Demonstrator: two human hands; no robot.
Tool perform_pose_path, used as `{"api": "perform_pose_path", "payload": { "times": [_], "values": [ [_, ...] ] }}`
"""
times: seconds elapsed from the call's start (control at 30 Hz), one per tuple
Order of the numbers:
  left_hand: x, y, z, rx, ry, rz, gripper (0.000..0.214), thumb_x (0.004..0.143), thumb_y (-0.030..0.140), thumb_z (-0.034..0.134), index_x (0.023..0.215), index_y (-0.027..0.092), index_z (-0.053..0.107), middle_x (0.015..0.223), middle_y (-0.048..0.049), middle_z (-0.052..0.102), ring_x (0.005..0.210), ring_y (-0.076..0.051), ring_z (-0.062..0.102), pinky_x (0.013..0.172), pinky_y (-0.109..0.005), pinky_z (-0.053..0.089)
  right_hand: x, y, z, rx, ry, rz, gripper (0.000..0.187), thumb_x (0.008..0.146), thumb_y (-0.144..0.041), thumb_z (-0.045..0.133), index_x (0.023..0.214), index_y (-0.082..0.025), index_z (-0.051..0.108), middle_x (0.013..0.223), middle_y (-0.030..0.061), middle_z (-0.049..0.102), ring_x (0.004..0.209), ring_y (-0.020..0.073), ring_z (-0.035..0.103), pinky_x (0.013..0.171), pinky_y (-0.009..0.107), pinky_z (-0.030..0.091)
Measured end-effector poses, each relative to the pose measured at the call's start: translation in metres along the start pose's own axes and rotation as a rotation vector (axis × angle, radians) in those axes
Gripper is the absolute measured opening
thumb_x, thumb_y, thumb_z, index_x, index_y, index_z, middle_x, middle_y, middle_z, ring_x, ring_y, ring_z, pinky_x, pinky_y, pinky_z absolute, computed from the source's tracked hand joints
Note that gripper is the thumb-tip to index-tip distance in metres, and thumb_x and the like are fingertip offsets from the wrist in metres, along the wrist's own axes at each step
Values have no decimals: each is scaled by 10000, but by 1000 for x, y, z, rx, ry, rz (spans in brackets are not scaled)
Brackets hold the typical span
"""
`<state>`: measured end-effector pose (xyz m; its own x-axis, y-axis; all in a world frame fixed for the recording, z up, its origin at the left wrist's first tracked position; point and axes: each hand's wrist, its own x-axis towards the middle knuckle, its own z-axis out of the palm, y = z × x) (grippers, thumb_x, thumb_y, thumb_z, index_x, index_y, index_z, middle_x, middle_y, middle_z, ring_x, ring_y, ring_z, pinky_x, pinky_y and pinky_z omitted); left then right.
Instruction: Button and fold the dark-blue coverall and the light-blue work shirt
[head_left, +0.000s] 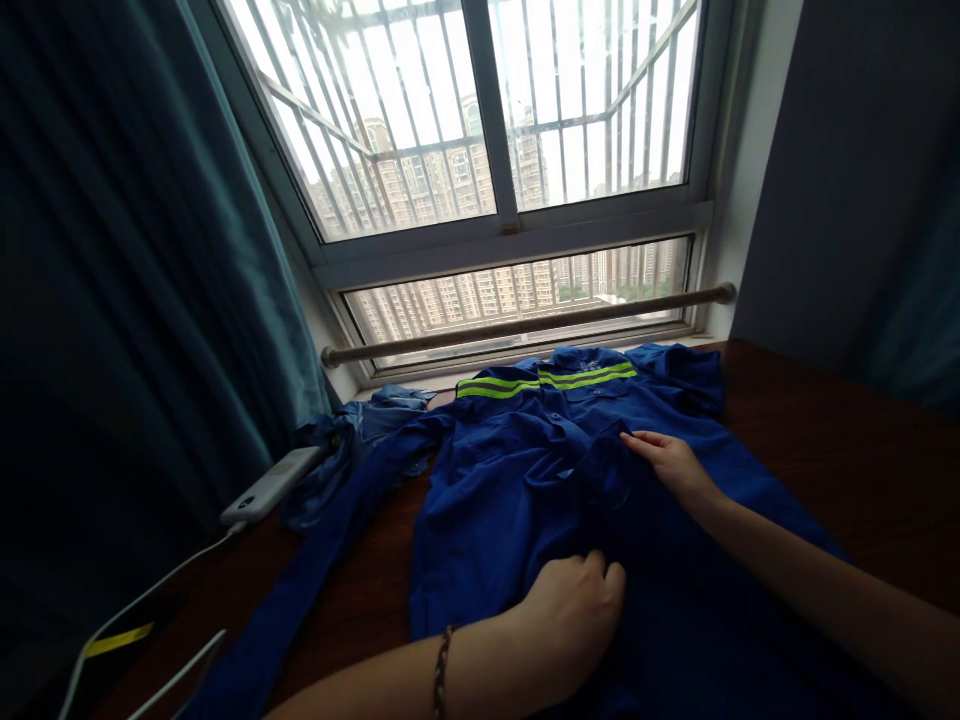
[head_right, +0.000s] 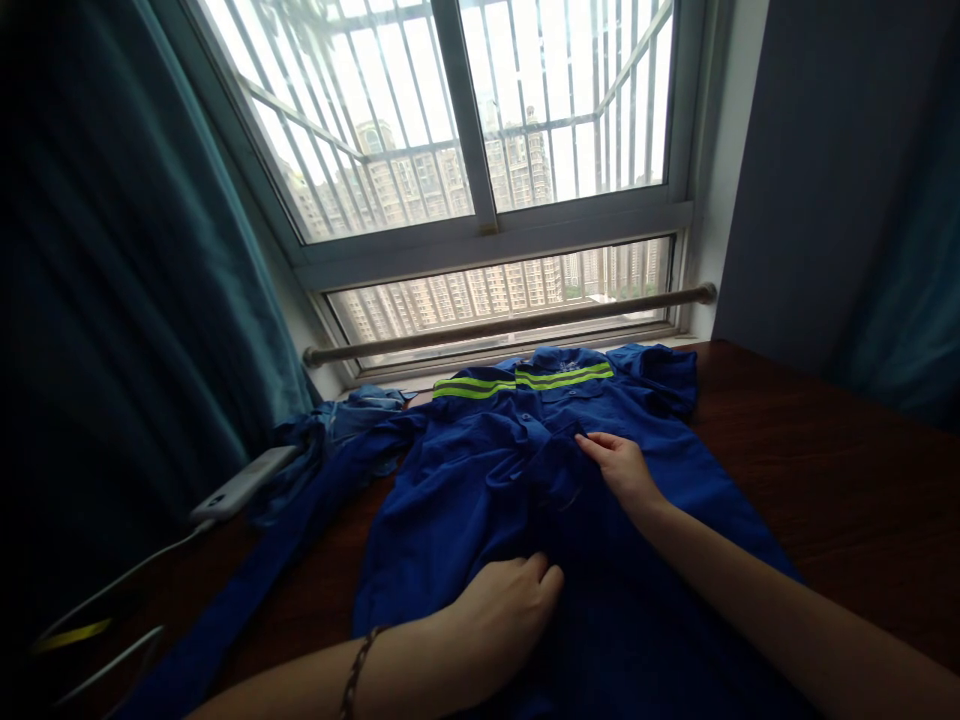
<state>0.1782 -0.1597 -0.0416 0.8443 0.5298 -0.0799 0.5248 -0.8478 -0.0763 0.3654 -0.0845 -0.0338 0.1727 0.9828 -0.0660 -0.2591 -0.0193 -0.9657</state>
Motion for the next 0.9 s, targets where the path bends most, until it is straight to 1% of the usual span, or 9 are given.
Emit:
{"api": "perform_pose_path", "payload": {
  "times": [0.1,0.2,0.4,0.5,0.57,0.6,0.73,0.83,0.9],
  "values": [
    [0,1,3,104,91,-114,105,753,128,455,831,120,525,783,-96,529,706,-234,520,511,-313,385,0,1,-1,23,4,27,258,513,-279,774,718,-170,661,616,5,658,569,169,613,552,259,487],
    [-1,2,4,174,114,-212,122,776,139,430,823,112,540,780,-112,518,725,-246,506,546,-339,388,0,0,0,27,-8,38,252,525,-281,769,720,-167,657,621,10,662,556,165,611,536,253,487],
    [0,0,7,168,161,-13,80,793,163,448,792,130,520,773,-80,507,711,-214,495,548,-315,380,1,3,1,51,-14,48,252,550,-306,758,722,-158,649,609,4,658,548,140,610,515,213,478],
    [2,0,5,133,169,-39,91,786,102,421,782,122,510,767,-82,520,707,-209,501,555,-309,385,0,3,1,54,4,38,236,564,-298,750,722,-156,649,597,3,655,538,131,606,503,199,473],
    [2,-2,-2,-45,215,-89,140,776,46,379,792,118,499,766,-85,534,694,-187,508,562,-290,387,1,2,0,67,28,16,231,558,-278,754,727,-161,647,603,-1,655,538,130,605,501,201,474],
    [1,-4,-8,-201,279,-132,159,781,37,358,816,121,489,774,-82,543,689,-171,513,576,-279,391,1,2,0,78,40,6,233,551,-265,757,728,-165,644,609,-5,655,538,130,605,504,203,476],
    [0,-22,-36,-1024,622,-398,60,834,183,385,835,164,442,702,-9,535,621,-109,505,581,-224,386,2,0,0,122,74,-1,268,520,-232,770,742,-179,630,625,-18,653,543,129,604,519,212,478],
    [1,-40,-48,-1570,717,-567,115,781,262,488,824,173,430,642,26,521,558,-91,498,541,-204,381,2,0,2,123,60,3,268,519,-249,766,732,-172,624,618,-12,646,548,132,601,527,221,476],
    [2,-50,-48,-1763,767,-667,155,736,238,527,853,164,457,648,22,549,562,-91,520,557,-205,401,2,1,3,111,35,-4,254,528,-274,760,710,-167,619,621,-9,645,554,129,598,539,221,474]
  ]
}}
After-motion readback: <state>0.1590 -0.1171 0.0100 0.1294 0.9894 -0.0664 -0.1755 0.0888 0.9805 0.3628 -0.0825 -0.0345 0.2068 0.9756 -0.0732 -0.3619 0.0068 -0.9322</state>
